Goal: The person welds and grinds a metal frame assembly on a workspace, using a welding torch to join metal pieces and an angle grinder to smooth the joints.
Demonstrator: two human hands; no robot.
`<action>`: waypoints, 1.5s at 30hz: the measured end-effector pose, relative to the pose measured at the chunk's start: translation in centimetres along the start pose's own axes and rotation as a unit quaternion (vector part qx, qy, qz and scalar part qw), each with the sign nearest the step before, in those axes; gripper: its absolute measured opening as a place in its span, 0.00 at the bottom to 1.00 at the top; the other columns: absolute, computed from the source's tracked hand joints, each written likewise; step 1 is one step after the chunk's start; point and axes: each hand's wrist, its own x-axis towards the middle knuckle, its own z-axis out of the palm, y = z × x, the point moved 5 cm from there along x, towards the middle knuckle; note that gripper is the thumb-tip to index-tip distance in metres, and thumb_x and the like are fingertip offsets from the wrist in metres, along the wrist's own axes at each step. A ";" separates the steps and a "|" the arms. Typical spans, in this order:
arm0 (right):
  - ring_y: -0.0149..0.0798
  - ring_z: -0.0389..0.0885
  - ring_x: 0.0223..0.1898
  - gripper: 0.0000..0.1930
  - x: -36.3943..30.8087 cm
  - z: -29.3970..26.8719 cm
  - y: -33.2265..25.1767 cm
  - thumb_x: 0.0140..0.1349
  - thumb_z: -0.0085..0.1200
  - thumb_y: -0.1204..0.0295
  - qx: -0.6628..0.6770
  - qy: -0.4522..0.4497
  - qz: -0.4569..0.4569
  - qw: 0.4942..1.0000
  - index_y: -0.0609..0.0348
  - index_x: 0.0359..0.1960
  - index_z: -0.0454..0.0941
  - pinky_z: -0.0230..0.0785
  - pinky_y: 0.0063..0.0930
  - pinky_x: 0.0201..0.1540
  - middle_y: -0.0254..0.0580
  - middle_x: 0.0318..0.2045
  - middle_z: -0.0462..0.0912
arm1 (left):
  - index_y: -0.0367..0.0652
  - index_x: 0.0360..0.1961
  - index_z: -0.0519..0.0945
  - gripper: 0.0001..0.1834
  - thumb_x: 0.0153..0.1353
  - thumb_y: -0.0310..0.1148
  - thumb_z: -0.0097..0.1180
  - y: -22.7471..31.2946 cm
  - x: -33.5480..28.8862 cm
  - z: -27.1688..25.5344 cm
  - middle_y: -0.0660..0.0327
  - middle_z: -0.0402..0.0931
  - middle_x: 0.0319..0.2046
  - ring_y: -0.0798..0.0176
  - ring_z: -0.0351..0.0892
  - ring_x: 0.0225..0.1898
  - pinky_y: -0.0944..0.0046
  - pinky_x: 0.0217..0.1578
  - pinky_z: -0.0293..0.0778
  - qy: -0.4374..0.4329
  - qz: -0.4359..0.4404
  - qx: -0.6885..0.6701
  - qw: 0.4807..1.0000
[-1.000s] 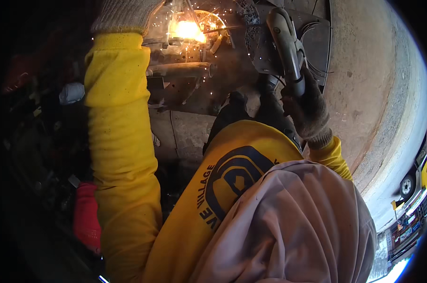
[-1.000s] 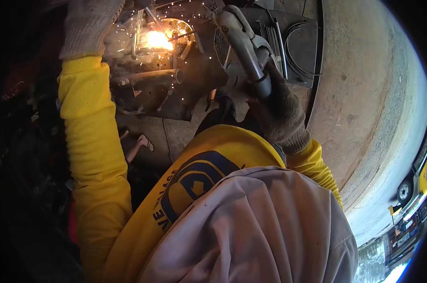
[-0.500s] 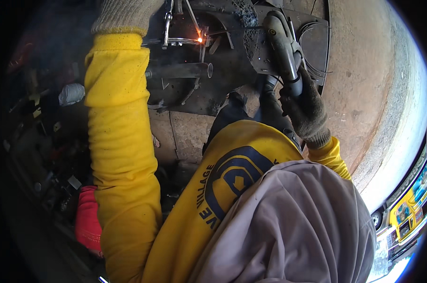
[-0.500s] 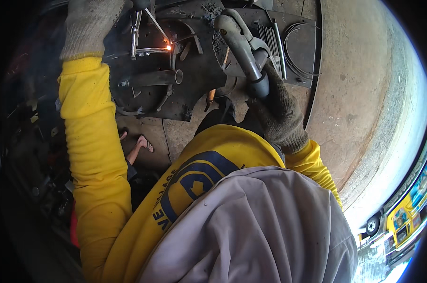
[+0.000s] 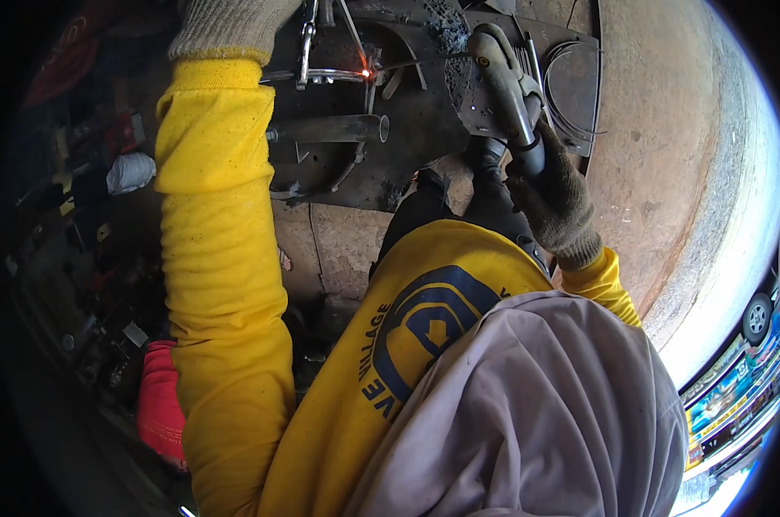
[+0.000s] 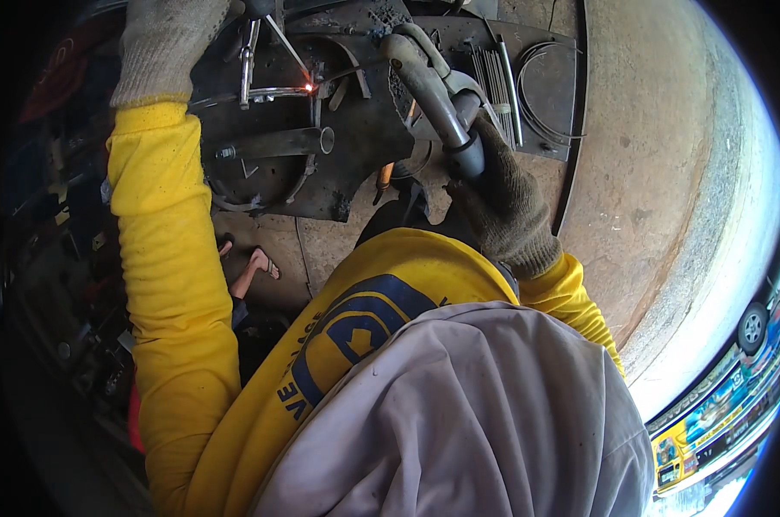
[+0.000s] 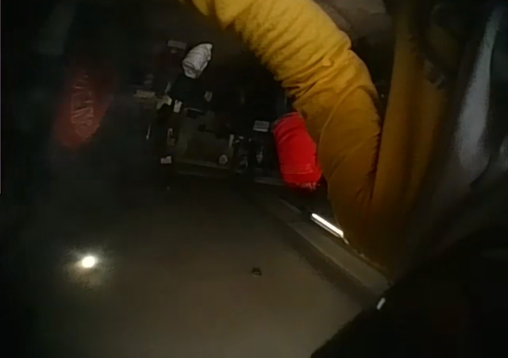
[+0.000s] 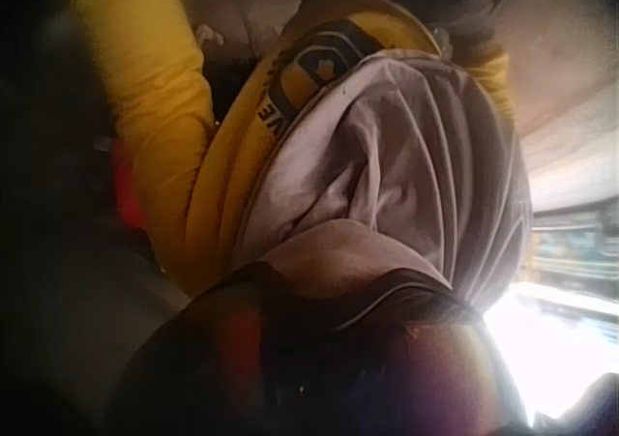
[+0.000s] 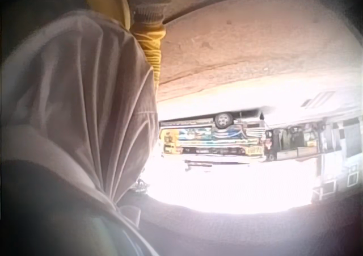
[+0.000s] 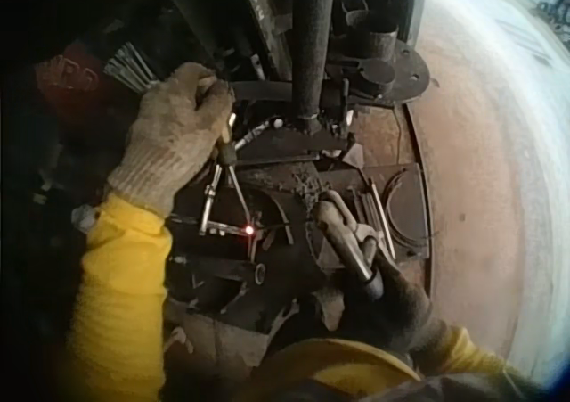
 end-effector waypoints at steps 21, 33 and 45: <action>0.28 0.82 0.38 0.37 0.2 0.2 0.1 0.68 0.56 0.80 -0.035 -0.004 -0.052 0.998 0.60 0.78 0.56 0.78 0.23 0.37 0.41 0.43 0.82 | 0.36 0.43 0.80 0.13 0.70 0.37 0.55 1.5 -0.7 -0.7 0.53 0.84 0.26 0.56 0.86 0.26 0.58 0.30 0.80 -0.011 0.036 -0.012 0.999; 0.28 0.81 0.37 0.37 0.4 0.2 0.2 0.68 0.56 0.80 -0.022 -0.011 -0.037 0.999 0.60 0.78 0.55 0.78 0.23 0.36 0.40 0.42 0.82 | 0.36 0.42 0.80 0.12 0.70 0.35 0.55 1.2 -0.4 -0.3 0.55 0.83 0.24 0.60 0.84 0.23 0.60 0.28 0.80 0.003 0.018 -0.013 1.000; 0.37 0.83 0.46 0.37 0.6 0.6 -0.5 0.65 0.61 0.78 -0.021 -0.025 -0.055 0.998 0.64 0.75 0.59 0.77 0.30 0.48 0.55 0.53 0.81 | 0.36 0.40 0.80 0.10 0.70 0.33 0.55 1.9 -0.8 -0.6 0.58 0.81 0.20 0.66 0.78 0.17 0.63 0.19 0.74 -0.028 -0.094 -0.050 0.994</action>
